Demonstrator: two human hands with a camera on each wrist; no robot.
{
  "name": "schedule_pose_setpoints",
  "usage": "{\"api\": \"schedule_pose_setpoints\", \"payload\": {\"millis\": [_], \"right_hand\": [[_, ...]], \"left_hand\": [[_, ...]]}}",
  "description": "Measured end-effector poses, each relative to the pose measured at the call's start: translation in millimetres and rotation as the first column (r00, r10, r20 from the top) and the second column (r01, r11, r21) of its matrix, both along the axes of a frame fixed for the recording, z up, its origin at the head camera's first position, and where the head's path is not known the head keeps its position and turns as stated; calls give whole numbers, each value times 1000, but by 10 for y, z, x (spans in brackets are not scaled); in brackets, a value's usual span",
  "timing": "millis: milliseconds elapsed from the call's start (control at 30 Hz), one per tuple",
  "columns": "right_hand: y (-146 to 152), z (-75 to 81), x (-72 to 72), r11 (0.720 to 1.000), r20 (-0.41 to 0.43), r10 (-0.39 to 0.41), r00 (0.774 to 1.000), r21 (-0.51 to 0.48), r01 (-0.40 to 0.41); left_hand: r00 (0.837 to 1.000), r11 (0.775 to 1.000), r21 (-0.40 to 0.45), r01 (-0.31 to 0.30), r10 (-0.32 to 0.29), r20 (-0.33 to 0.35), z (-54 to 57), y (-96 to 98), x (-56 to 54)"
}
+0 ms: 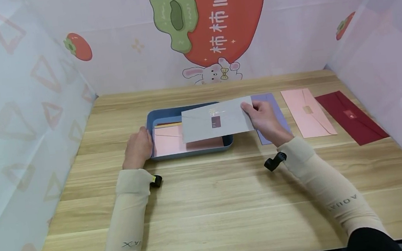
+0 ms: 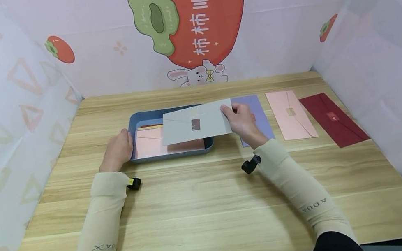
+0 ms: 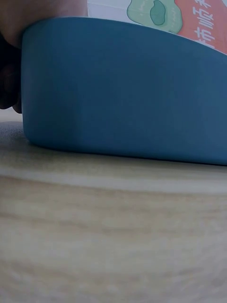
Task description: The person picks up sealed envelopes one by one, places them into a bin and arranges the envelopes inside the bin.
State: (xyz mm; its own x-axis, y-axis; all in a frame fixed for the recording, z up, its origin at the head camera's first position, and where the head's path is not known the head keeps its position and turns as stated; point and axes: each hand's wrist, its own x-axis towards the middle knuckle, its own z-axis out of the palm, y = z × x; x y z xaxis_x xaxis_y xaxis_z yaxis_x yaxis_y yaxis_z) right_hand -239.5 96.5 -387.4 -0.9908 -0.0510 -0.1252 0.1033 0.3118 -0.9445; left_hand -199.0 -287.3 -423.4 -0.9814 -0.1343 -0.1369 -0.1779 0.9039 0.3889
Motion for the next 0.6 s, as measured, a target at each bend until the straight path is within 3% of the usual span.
{"api": "schedule_pose_setpoints", "payload": {"millis": [467, 600], "right_hand": [[-259, -33, 46, 996, -13, 49, 999, 75, -48], [-308, -9, 62, 981, -38, 124, 992, 153, -117]], "left_hand": [[1000, 1000, -6, 3, -3, 2, 15, 2, 1], [1000, 1000, 1, 1, -1, 2, 12, 6, 0]]}}
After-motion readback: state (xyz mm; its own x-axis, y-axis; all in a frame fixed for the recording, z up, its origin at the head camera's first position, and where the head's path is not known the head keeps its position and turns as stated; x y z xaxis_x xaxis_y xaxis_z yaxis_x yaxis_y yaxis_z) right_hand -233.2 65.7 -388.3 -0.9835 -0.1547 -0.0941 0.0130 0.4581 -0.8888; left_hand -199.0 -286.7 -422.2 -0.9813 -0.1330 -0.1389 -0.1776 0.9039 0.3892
